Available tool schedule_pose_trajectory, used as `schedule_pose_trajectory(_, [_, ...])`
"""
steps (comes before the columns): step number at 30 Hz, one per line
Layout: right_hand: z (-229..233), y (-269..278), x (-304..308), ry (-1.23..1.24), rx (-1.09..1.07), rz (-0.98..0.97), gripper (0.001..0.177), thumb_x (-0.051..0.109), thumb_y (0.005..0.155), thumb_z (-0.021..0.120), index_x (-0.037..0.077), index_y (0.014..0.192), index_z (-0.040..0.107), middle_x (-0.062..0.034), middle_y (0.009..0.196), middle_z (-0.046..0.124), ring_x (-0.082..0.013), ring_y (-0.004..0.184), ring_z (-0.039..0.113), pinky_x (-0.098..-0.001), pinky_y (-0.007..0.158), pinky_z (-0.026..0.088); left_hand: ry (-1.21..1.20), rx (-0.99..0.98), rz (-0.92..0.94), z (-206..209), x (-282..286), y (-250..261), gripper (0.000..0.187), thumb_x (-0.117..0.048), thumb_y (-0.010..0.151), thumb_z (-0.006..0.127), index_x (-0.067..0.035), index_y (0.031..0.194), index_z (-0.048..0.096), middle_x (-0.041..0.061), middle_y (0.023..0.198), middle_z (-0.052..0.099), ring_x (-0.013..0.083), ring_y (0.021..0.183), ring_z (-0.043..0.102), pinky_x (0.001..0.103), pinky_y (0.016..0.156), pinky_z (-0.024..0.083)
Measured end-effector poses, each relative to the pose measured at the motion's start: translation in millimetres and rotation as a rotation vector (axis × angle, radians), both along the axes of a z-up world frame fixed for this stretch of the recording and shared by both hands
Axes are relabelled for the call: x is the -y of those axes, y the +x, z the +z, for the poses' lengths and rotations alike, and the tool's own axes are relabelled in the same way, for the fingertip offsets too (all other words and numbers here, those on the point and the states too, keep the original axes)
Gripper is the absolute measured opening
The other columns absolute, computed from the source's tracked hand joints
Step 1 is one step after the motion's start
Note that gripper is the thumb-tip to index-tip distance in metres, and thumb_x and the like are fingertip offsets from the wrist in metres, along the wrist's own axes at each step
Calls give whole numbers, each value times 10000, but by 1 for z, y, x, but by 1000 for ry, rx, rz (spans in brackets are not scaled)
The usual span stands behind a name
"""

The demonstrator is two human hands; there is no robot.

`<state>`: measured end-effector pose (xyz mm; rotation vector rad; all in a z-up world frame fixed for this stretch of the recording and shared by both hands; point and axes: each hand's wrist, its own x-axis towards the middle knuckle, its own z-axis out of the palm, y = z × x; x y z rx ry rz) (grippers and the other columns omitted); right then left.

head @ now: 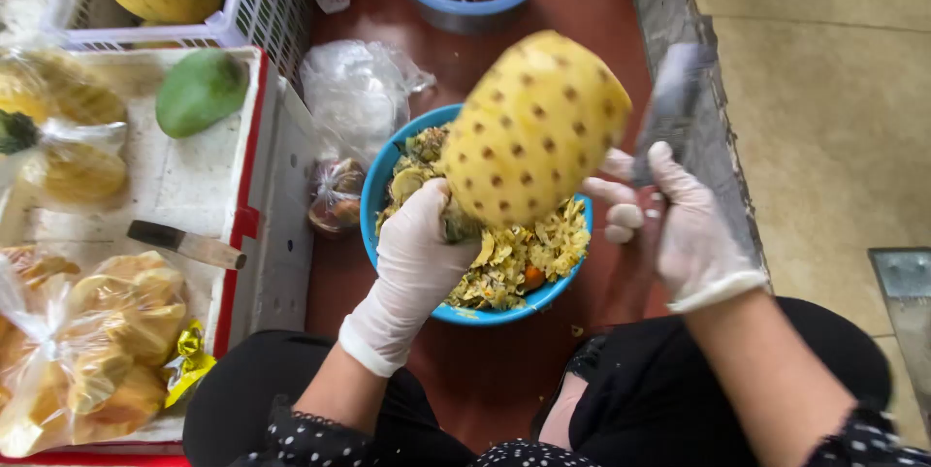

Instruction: Peeling and removing the eyes from a pineapple using a knife

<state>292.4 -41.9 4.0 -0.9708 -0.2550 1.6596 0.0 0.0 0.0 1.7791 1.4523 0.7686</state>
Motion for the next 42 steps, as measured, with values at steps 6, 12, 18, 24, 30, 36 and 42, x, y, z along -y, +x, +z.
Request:
schedule_pose_trajectory(6, [11,-28,-18,54,-29,34,519,548,976,631,68,1175,635,-187,1032,674,-65,477,442,-230,503,429,747,-421,-137,-9,-9,-29,307,-332,697,765,-246,943,601,-7,800,578,255,778,686,373,654,604])
schedule_pose_trajectory(12, [10,-58,-49,85,-62,75,551,580,953,626,68,1156,641,-160,945,624,-70,455,424,-236,477,418,614,-744,-79,51,-11,-47,1185,-373,590,923,-144,1609,363,85,906,618,336,858,704,476,748,636])
schedule_pose_trajectory(18, [-15,-79,-85,86,-111,135,583,612,930,622,67,1138,646,-133,859,573,-75,434,405,-241,451,407,-112,-94,157,106,-15,-35,1126,-72,673,849,-318,1623,297,109,1296,711,390,1236,660,539,1065,523])
schedule_pose_trajectory(24, [-186,-44,-106,58,-137,121,615,643,907,617,67,1119,652,-106,772,523,-80,412,387,-247,424,396,-93,-639,88,-1,-35,-81,535,-792,773,739,-259,794,782,51,983,767,325,1178,656,560,1147,331])
schedule_pose_trajectory(30, [-35,-57,-82,62,-185,140,647,675,883,612,67,1101,657,-79,685,473,-85,391,369,-253,398,386,-111,350,153,66,-16,-39,882,12,775,697,-147,1593,409,32,1402,617,85,973,636,219,976,514])
schedule_pose_trajectory(36, [-22,-45,-58,64,-214,152,680,707,860,607,67,1082,663,-52,598,422,-90,369,350,-259,371,375,-119,-259,-474,115,-37,15,1446,-217,563,955,-162,1671,28,218,1729,176,414,1549,196,472,1224,155])
schedule_pose_trajectory(42, [-17,-25,-34,66,-218,151,712,738,837,602,66,1064,668,-26,511,372,-95,348,332,-265,345,364,-145,-369,-510,89,-35,54,1534,-168,598,906,-273,1637,-217,61,1357,682,240,1249,663,317,1031,466])
